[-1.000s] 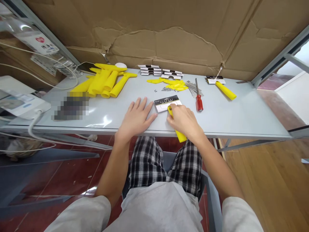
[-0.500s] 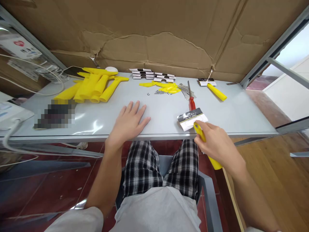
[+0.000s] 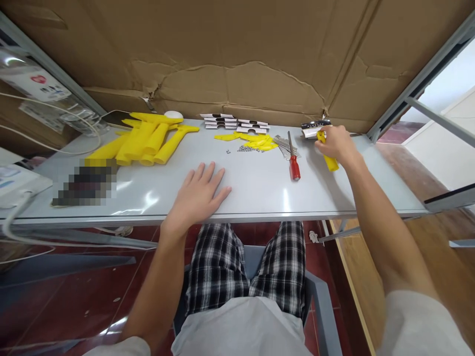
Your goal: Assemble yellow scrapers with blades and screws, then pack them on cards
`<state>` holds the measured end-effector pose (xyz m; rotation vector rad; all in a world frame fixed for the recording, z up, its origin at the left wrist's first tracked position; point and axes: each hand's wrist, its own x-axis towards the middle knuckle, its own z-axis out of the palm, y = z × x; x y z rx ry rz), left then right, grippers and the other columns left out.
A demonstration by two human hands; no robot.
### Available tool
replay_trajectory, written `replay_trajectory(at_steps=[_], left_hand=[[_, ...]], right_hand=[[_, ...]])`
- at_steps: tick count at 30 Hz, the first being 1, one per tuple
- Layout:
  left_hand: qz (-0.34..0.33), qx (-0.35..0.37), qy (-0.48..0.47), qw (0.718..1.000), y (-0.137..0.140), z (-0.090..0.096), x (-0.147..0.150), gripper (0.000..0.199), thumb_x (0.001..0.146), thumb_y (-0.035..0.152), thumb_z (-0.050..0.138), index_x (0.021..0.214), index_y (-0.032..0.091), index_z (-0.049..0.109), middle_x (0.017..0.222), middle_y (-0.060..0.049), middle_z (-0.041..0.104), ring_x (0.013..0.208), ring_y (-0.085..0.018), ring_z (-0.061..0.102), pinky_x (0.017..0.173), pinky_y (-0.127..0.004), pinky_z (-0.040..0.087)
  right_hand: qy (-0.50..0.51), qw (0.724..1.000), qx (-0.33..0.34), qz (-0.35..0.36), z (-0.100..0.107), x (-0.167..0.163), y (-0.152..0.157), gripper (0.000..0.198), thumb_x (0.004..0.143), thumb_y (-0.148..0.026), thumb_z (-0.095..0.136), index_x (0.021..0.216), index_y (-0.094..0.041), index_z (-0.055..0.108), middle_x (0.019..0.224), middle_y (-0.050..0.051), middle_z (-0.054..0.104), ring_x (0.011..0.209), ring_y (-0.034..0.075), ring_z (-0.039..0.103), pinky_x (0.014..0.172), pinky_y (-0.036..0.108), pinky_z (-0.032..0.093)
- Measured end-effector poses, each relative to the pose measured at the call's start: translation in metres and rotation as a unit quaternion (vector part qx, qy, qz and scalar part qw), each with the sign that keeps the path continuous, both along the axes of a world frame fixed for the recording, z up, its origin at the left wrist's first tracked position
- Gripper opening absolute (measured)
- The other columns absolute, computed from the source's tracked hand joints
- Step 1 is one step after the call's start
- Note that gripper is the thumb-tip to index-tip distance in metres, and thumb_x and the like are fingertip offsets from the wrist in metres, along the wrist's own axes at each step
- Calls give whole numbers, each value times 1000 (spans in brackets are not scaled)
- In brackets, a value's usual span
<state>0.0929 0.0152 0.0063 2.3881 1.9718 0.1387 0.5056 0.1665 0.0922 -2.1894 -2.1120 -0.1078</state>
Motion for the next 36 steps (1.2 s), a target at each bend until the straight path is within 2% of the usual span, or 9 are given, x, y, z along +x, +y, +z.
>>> replay_trajectory(at_steps=[2, 5, 8, 13, 19, 22, 26, 31, 36], left_hand=[[-1, -2, 0, 1000, 0, 0, 0, 78, 128, 55, 38, 191, 10, 48, 203, -24, 33, 191, -52, 28, 156, -69, 26], [0, 4, 0, 1000, 0, 0, -1, 78, 128, 55, 39, 191, 10, 49, 203, -24, 33, 191, -52, 28, 156, -69, 27], [-1, 7, -3, 1000, -1, -1, -1, 78, 128, 55, 39, 190, 10, 50, 202, -24, 33, 191, -52, 29, 156, -69, 28], [-3, 9, -2, 1000, -1, -2, -1, 79, 127, 56, 39, 189, 9, 51, 202, -24, 35, 190, -52, 31, 155, -70, 29], [-1, 8, 4, 1000, -1, -1, -1, 78, 128, 56, 39, 190, 11, 51, 203, -23, 34, 191, -51, 30, 156, -69, 28], [-2, 2, 4, 1000, -1, -1, -1, 78, 128, 56, 39, 190, 10, 50, 202, -24, 33, 191, -52, 29, 155, -71, 29], [-4, 12, 4, 1000, 0, -3, -2, 78, 128, 57, 38, 190, 11, 52, 202, -23, 35, 190, -52, 30, 155, -71, 30], [-3, 16, 1, 1000, 0, -5, -1, 78, 128, 58, 42, 190, 12, 52, 202, -24, 34, 190, -52, 30, 155, -72, 30], [1, 21, 7, 1000, 0, -4, 1, 75, 128, 55, 44, 190, 13, 51, 202, -23, 36, 190, -51, 31, 155, -70, 31]], right_hand=[[-3, 1000, -12, -10, -14, -2, 21, 66, 111, -29, 64, 174, -13, 71, 137, 24, 75, 128, 26, 67, 110, 36, 44], [-13, 999, -13, -38, -30, -4, 42, 65, 110, -32, 63, 174, -23, 72, 146, 22, 73, 132, 30, 67, 112, 39, 51], [-18, 998, -20, -55, -37, 0, 53, 65, 109, -36, 62, 172, -23, 73, 151, 23, 70, 134, 32, 66, 116, 42, 52], [-26, 996, -17, -82, -39, 6, 54, 69, 108, -37, 61, 175, -19, 68, 155, 26, 67, 137, 34, 66, 118, 45, 53], [-38, 994, -24, -95, -36, -5, 42, 64, 111, -35, 58, 170, -12, 68, 153, 29, 67, 143, 43, 69, 120, 56, 58], [-44, 996, 0, -74, -30, -26, 19, 61, 115, -36, 52, 166, -8, 70, 160, 29, 64, 156, 47, 62, 127, 63, 58], [9, 996, 72, 52, -31, -85, -44, 75, 121, -44, 40, 183, -5, 57, 178, 25, 55, 170, 42, 54, 147, 62, 49], [67, 968, -52, 238, -63, -159, -123, 89, 125, -54, 32, 195, 0, 37, 197, 18, 28, 190, 33, 33, 164, 52, 31], [37, 966, -127, 223, -82, -174, -137, 94, 127, -64, 32, 199, -5, 29, 201, 13, 7, 196, 33, 12, 165, 60, 21]])
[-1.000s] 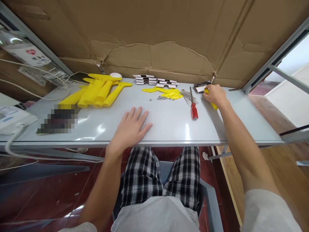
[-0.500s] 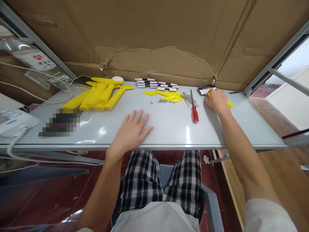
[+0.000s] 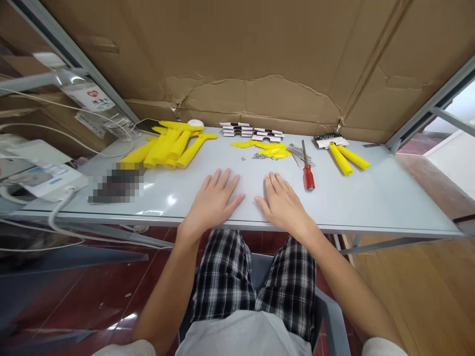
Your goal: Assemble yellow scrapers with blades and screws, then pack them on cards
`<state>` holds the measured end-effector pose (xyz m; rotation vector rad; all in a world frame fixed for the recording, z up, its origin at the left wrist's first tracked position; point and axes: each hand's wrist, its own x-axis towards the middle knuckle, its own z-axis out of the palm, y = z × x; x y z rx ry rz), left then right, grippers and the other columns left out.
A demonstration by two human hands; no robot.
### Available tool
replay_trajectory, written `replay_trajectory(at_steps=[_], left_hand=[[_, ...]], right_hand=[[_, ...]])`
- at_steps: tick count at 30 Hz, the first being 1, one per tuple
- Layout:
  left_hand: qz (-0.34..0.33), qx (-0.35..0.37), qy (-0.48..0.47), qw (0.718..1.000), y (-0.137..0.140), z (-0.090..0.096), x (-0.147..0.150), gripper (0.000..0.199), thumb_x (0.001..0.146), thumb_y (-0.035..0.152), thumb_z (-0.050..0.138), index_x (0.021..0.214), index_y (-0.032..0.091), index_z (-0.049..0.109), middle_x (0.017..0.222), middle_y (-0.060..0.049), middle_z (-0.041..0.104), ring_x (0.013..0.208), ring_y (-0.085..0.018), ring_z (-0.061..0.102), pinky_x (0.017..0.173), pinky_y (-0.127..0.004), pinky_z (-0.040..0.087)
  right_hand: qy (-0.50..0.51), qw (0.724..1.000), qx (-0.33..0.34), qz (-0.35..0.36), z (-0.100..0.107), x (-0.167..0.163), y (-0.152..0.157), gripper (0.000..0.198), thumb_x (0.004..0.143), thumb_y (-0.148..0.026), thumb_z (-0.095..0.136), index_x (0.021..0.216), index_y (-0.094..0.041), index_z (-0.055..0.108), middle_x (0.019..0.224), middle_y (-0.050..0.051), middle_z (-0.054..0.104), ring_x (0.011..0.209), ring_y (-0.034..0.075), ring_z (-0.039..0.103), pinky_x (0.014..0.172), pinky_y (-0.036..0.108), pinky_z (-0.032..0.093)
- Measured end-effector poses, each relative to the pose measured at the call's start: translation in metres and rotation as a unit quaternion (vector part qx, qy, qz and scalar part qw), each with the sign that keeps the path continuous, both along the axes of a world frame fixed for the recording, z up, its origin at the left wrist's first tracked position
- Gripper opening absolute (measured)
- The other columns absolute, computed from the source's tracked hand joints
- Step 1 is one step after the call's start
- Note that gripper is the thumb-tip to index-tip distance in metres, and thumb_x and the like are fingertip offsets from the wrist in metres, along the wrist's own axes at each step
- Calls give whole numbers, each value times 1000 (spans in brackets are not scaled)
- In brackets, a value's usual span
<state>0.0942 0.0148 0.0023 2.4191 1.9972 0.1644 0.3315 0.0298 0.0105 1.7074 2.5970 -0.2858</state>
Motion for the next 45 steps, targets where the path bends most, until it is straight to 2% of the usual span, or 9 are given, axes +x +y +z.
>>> replay_trajectory(at_steps=[5, 15, 22, 29, 33, 37, 39, 41, 45], left_hand=[[3, -9, 0, 1000, 0, 2, 1, 76, 129, 56, 44, 191, 13, 50, 203, -22, 34, 191, -50, 29, 156, -69, 29], [1, -27, -1, 1000, 2, 4, 2, 71, 131, 46, 38, 192, 12, 48, 203, -23, 31, 192, -50, 25, 156, -70, 26], [6, -91, -6, 996, 11, 20, 9, 74, 132, 41, 31, 195, 1, 30, 205, -24, 18, 196, -40, 15, 158, -70, 18], [2, -92, -8, 996, 19, 21, 10, 72, 132, 38, 29, 192, -1, 35, 205, -25, 22, 195, -40, 19, 158, -70, 19], [16, -17, -6, 1000, 29, 25, -11, 69, 129, 33, 38, 189, -1, 45, 201, -26, 37, 190, -43, 36, 155, -62, 33], [98, 109, -27, 989, 53, 38, -54, 62, 124, 32, 46, 178, 6, 65, 189, -23, 59, 172, -44, 62, 145, -59, 49], [150, 128, -24, 980, 66, 45, -76, 62, 122, 30, 44, 174, 8, 69, 181, -22, 68, 165, -43, 67, 142, -57, 52], [187, 120, -7, 975, 78, 51, -95, 62, 117, 25, 43, 165, 3, 75, 169, -27, 76, 157, -46, 71, 137, -59, 55], [230, 128, 18, 964, 91, 58, -123, 65, 116, 29, 39, 160, 6, 80, 170, -28, 73, 154, -51, 68, 129, -64, 57]], right_hand=[[-67, 998, 0, -23, -2, 6, 3, 92, 127, -62, 22, 202, -9, 21, 201, 6, -2, 198, 30, 2, 165, 66, 10], [-61, 998, 3, -27, -7, 5, 2, 91, 127, -62, 21, 202, -11, 22, 201, 6, -2, 198, 28, 3, 165, 64, 11], [-34, 999, -5, -27, -5, 6, 14, 93, 126, -62, 19, 201, -7, 23, 201, 9, 1, 197, 31, 5, 164, 68, 12], [-48, 998, -15, -47, -1, 8, 27, 93, 124, -59, 19, 202, -7, 18, 201, 6, -3, 198, 27, 1, 166, 62, 8], [-71, 996, -23, -54, 0, 7, 23, 93, 124, -59, 16, 202, -8, 16, 201, 3, -7, 198, 25, -2, 166, 60, 5], [-66, 996, -21, -49, 0, 6, 22, 94, 124, -60, 17, 202, -8, 17, 201, 4, -5, 198, 25, -1, 165, 62, 5], [-66, 996, -19, -50, 0, 6, 22, 94, 124, -60, 17, 202, -9, 17, 201, 3, -5, 198, 25, -1, 165, 62, 5], [-71, 996, -19, -53, -1, 6, 23, 93, 124, -60, 17, 203, -10, 17, 201, 3, -6, 198, 24, -1, 166, 61, 5], [-59, 997, -11, -49, -5, 6, 24, 93, 124, -60, 19, 202, -9, 20, 201, 4, -4, 198, 26, 1, 166, 62, 8]])
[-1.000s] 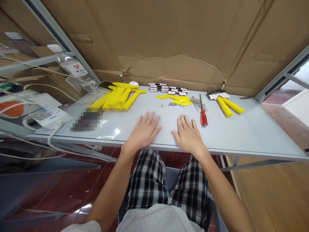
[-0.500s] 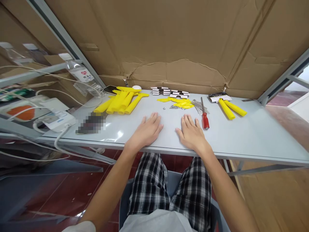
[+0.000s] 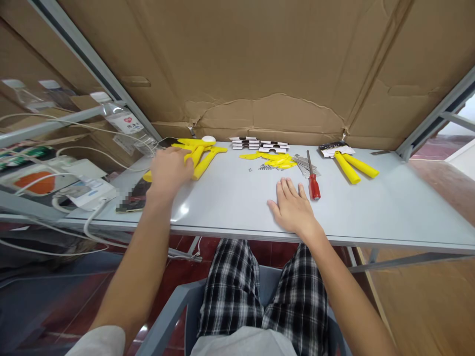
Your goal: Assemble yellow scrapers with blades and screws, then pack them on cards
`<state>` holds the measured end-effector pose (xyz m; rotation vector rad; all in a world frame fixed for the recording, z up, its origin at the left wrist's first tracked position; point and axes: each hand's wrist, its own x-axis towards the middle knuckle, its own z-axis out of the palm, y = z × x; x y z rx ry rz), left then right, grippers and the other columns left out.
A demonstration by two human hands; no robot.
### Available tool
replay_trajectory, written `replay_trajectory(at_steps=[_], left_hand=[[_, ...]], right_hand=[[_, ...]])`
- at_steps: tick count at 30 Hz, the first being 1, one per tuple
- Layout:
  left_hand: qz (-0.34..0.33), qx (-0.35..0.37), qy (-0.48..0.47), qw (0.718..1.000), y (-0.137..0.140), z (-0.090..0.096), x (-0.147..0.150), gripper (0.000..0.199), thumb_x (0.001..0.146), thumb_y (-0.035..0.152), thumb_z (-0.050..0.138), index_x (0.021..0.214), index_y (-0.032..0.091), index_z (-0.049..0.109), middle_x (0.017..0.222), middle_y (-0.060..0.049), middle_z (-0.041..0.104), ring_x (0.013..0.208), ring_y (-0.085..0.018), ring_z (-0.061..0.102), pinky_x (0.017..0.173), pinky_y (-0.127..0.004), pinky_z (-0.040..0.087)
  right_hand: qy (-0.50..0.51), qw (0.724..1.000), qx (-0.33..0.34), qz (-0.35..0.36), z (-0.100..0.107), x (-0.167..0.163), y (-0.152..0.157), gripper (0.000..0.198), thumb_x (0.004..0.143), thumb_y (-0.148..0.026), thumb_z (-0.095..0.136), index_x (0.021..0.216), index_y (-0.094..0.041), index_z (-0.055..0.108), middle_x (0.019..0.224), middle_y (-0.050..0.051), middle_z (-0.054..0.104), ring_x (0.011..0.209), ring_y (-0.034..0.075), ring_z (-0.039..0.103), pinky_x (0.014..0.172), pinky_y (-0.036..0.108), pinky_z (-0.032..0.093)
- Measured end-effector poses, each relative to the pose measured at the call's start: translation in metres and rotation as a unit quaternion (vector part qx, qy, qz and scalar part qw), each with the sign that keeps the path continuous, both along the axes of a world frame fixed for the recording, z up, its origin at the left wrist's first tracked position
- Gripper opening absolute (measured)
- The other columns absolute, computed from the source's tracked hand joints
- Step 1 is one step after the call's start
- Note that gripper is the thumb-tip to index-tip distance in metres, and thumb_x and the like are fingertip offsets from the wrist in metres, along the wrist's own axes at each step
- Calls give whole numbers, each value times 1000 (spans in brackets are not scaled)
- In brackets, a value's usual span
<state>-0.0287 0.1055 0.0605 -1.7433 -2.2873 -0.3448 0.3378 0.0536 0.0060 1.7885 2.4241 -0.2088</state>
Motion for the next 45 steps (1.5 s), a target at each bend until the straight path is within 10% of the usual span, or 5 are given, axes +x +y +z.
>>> replay_trajectory(at_steps=[15, 20, 29, 37, 45], left_hand=[[31, -26, -48, 998, 7, 12, -17, 61, 117, 28, 49, 169, 11, 74, 153, -30, 81, 150, -49, 73, 129, -67, 59], [-15, 55, -67, 996, -35, 21, 41, 53, 116, 33, 59, 163, 21, 80, 142, -22, 81, 138, -42, 78, 129, -61, 62], [-206, -15, -133, 969, -112, -34, 183, 52, 113, 16, 57, 159, 22, 83, 132, -19, 81, 122, -35, 82, 110, -50, 70], [-198, -98, -125, 967, -114, -25, 209, 51, 119, 22, 51, 164, 16, 74, 179, -23, 63, 139, -41, 84, 110, -55, 73], [-245, -46, -176, 952, -102, -30, 190, 52, 126, 43, 51, 163, 15, 75, 161, -21, 77, 137, -39, 84, 118, -52, 69]], right_hand=[[15, 1000, 5, 6, -1, 0, 0, 93, 126, -62, 19, 201, -8, 23, 201, 6, -1, 198, 28, 3, 165, 65, 9], [26, 999, 15, 11, -3, 1, -1, 92, 126, -60, 21, 201, -7, 25, 201, 7, 2, 198, 29, 5, 165, 66, 10], [32, 999, 20, 10, -5, 0, -2, 90, 127, -61, 23, 201, -8, 26, 201, 8, 5, 197, 30, 7, 165, 67, 11], [47, 999, 27, -2, -2, -1, -6, 86, 127, -55, 29, 200, -9, 29, 201, 7, 9, 197, 28, 10, 165, 63, 14], [93, 994, 49, 25, -5, 13, -1, 77, 126, -42, 28, 192, -7, 46, 199, 11, 24, 194, 31, 23, 163, 63, 23]])
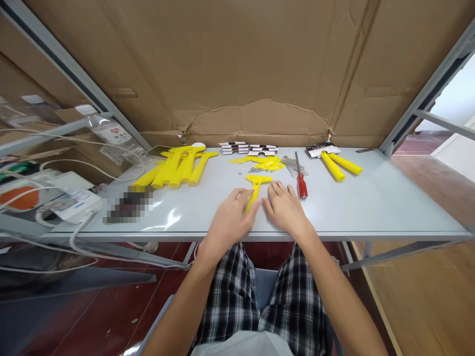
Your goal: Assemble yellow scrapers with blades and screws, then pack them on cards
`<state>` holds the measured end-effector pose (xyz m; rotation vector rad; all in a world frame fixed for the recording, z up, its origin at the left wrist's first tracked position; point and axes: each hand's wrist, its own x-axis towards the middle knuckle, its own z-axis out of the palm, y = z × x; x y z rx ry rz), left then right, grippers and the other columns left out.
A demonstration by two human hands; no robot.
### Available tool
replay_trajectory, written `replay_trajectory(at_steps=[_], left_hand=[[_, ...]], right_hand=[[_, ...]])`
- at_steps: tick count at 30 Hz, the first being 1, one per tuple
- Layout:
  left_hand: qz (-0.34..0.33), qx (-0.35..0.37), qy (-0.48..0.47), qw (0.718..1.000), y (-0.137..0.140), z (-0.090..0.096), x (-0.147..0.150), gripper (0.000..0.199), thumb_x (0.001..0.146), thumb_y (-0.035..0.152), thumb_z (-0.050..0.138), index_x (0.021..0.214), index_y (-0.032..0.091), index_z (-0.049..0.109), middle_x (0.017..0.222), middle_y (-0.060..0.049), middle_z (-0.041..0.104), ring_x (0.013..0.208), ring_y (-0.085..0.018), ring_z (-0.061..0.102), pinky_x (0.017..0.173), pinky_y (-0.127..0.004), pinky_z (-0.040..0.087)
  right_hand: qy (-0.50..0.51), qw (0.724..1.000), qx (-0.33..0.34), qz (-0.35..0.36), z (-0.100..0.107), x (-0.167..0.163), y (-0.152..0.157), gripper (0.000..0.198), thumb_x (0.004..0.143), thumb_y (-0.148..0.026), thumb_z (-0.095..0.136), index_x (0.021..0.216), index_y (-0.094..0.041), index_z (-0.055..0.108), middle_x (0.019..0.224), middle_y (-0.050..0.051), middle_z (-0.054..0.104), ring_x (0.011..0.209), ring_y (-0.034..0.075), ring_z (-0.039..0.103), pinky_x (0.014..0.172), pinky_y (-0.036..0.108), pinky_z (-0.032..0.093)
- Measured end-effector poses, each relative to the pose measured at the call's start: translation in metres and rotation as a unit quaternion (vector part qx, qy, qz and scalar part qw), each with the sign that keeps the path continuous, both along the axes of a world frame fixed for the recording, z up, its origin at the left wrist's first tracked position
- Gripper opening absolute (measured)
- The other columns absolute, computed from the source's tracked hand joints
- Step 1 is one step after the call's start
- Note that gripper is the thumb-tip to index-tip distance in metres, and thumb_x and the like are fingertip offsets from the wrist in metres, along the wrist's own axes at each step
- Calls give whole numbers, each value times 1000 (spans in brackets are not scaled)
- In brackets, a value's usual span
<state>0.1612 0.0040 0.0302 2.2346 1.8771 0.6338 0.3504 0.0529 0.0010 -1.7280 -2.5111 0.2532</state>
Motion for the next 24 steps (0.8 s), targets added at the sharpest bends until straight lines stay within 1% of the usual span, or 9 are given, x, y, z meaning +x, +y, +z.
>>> replay_trajectory(at_steps=[2, 5, 7, 11, 13, 17, 19, 22, 24], left_hand=[[-5, 22, 8, 1000, 13, 2, -17, 55, 127, 40, 45, 163, 13, 76, 155, -21, 80, 139, -39, 82, 123, -53, 67], [-8, 21, 82, 996, 37, 5, -48, 60, 126, 39, 38, 160, 9, 78, 155, -24, 80, 147, -41, 77, 132, -56, 60], [-21, 13, 131, 991, 51, 2, -67, 64, 125, 37, 36, 169, 6, 71, 171, -26, 72, 159, -43, 70, 139, -59, 54], [-38, -31, 152, 987, 59, -19, -92, 71, 125, 39, 35, 182, 3, 56, 194, -26, 50, 183, -41, 48, 150, -60, 41], [-32, -47, 149, 987, 56, -29, -96, 72, 126, 42, 33, 185, 6, 53, 200, -24, 42, 188, -41, 40, 153, -63, 35], [-24, -51, 151, 987, 50, -37, -94, 72, 127, 44, 35, 187, 10, 52, 202, -20, 38, 190, -41, 36, 155, -63, 30], [-22, -52, 155, 986, 50, -35, -91, 71, 126, 43, 37, 187, 11, 53, 202, -19, 39, 190, -41, 36, 155, -63, 30], [-19, -56, 157, 986, 50, -31, -89, 71, 127, 42, 37, 188, 10, 53, 202, -19, 39, 190, -41, 36, 155, -63, 29], [-19, -58, 158, 986, 50, -30, -89, 71, 127, 42, 37, 188, 10, 52, 202, -19, 39, 190, -41, 35, 156, -63, 29]], right_hand=[[18, 1000, 9, 14, 1, 8, 3, 73, 126, -42, 30, 186, -7, 54, 197, 12, 31, 192, 30, 30, 163, 61, 27], [34, 999, 17, 29, 4, 20, 4, 65, 125, -37, 33, 173, -8, 68, 193, 12, 40, 187, 29, 39, 163, 55, 32], [38, 999, 20, 34, 5, 26, 4, 62, 124, -34, 35, 166, -9, 73, 190, 12, 45, 184, 27, 44, 162, 49, 34], [51, 998, 31, 29, 8, 32, 1, 59, 123, -31, 38, 162, -13, 78, 183, 8, 55, 176, 22, 52, 159, 40, 39], [56, 997, 56, -5, 12, 36, 1, 60, 123, -33, 38, 164, -15, 77, 178, 9, 60, 171, 24, 55, 155, 44, 43], [11, 978, 136, -160, 25, 49, 8, 58, 122, -41, 43, 158, -18, 81, 164, 17, 67, 156, 39, 59, 135, 61, 52], [-21, 972, 120, -203, 31, 58, 14, 56, 120, -41, 47, 160, -18, 79, 157, 20, 69, 148, 42, 64, 125, 58, 55], [-32, 974, 76, -211, 33, 70, 23, 54, 118, -34, 48, 160, -17, 77, 146, 19, 75, 134, 35, 71, 116, 45, 56], [-30, 973, 72, -217, 33, 77, 30, 52, 118, -31, 48, 158, -16, 77, 144, 17, 76, 133, 31, 72, 114, 38, 54]])
